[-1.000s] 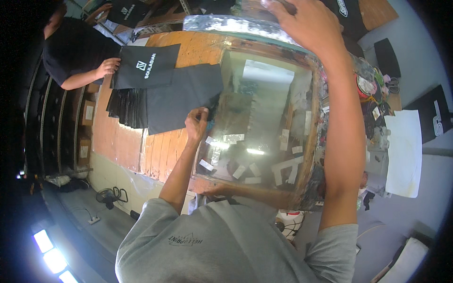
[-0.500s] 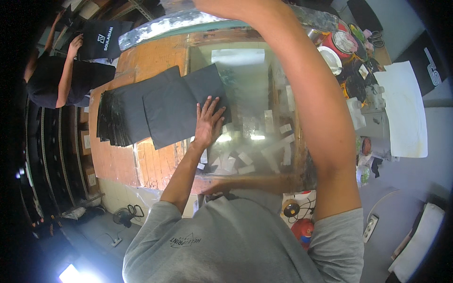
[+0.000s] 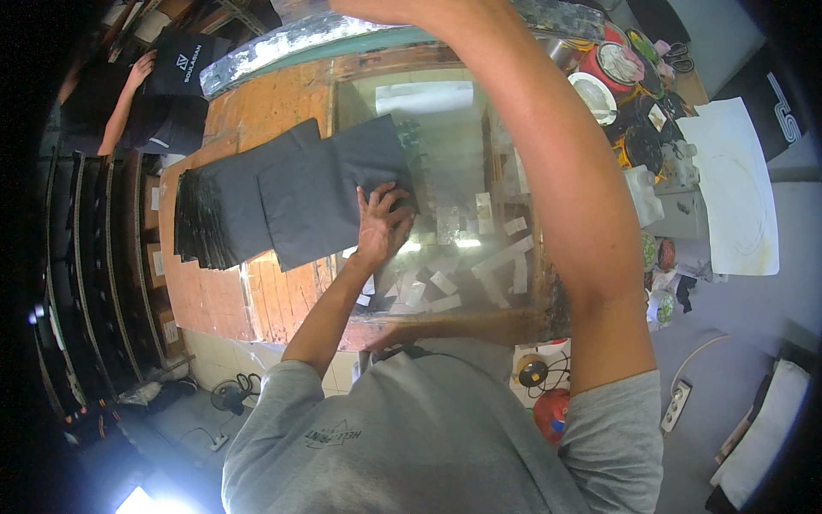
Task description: The person performs screen printing on black bags by placing a bag on a flat surface, lowering a screen over it, and using a squeegee to apply white ink before lifting the screen and setting the printed bag aside.
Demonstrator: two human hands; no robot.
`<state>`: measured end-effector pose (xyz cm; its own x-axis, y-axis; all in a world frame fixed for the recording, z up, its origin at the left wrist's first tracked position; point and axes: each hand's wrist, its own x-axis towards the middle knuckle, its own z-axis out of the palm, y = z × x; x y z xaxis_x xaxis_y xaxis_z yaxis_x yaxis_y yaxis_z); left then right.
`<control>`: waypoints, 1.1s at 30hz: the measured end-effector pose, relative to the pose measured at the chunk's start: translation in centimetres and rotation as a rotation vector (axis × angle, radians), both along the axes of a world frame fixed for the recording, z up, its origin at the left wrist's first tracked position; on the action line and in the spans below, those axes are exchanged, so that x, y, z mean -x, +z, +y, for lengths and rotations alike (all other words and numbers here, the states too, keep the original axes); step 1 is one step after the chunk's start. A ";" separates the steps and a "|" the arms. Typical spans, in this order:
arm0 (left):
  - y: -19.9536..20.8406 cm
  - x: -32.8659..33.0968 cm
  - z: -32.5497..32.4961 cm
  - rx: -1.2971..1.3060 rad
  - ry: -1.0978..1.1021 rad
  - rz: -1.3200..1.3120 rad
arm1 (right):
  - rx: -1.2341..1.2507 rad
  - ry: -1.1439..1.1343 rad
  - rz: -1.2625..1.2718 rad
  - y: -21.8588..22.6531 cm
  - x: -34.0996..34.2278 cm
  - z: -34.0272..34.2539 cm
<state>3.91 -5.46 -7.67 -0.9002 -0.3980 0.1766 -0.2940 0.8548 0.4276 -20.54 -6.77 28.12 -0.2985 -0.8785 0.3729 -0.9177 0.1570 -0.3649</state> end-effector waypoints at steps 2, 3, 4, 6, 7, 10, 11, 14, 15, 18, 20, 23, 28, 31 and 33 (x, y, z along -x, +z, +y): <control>-0.3 0.3 0.3 -0.030 0.023 0.018 | -0.060 -0.025 -0.007 0.3 -0.1 0.4; -0.4 0.3 0.5 -0.066 0.030 0.016 | -0.091 -0.039 -0.008 0.4 -0.1 0.5; -0.4 0.2 0.7 -0.102 0.035 0.015 | -0.066 -0.016 0.005 0.5 -0.1 0.6; -0.3 -0.5 1.0 -0.132 0.158 0.107 | -0.020 0.026 0.024 0.5 0.0 0.6; -0.2 -0.9 1.1 -0.097 0.202 0.166 | -0.049 0.019 0.001 0.5 0.0 0.4; -0.4 -1.4 0.9 0.020 0.506 -0.116 | -0.093 0.012 -0.025 0.4 0.5 -0.2; -0.6 -1.1 0.8 0.082 0.440 -0.074 | -0.081 0.026 -0.005 0.4 0.7 -0.4; -1.2 1.3 0.8 0.082 0.305 -0.124 | -0.072 0.066 0.027 0.2 1.3 -0.6; -1.4 2.7 1.0 0.061 0.251 -0.122 | -0.072 0.056 0.038 0.2 1.4 -0.6; -1.4 6.6 2.1 0.039 0.109 -0.138 | -0.078 0.034 0.077 0.2 1.7 -0.6; -1.2 8.5 3.1 0.030 0.040 -0.138 | -0.064 0.055 0.075 0.4 1.8 -0.5; -1.0 9.8 3.9 0.022 0.012 -0.125 | -0.102 0.063 0.078 0.8 2.0 -0.7; -1.2 8.8 4.3 0.014 0.051 -0.113 | -0.079 0.071 0.048 1.5 2.4 -0.3; -1.3 7.9 4.8 0.036 0.102 -0.104 | -0.067 0.074 0.049 1.5 2.4 -0.1; -1.2 7.4 5.2 0.046 0.088 -0.132 | -0.055 0.075 0.053 1.5 2.3 0.1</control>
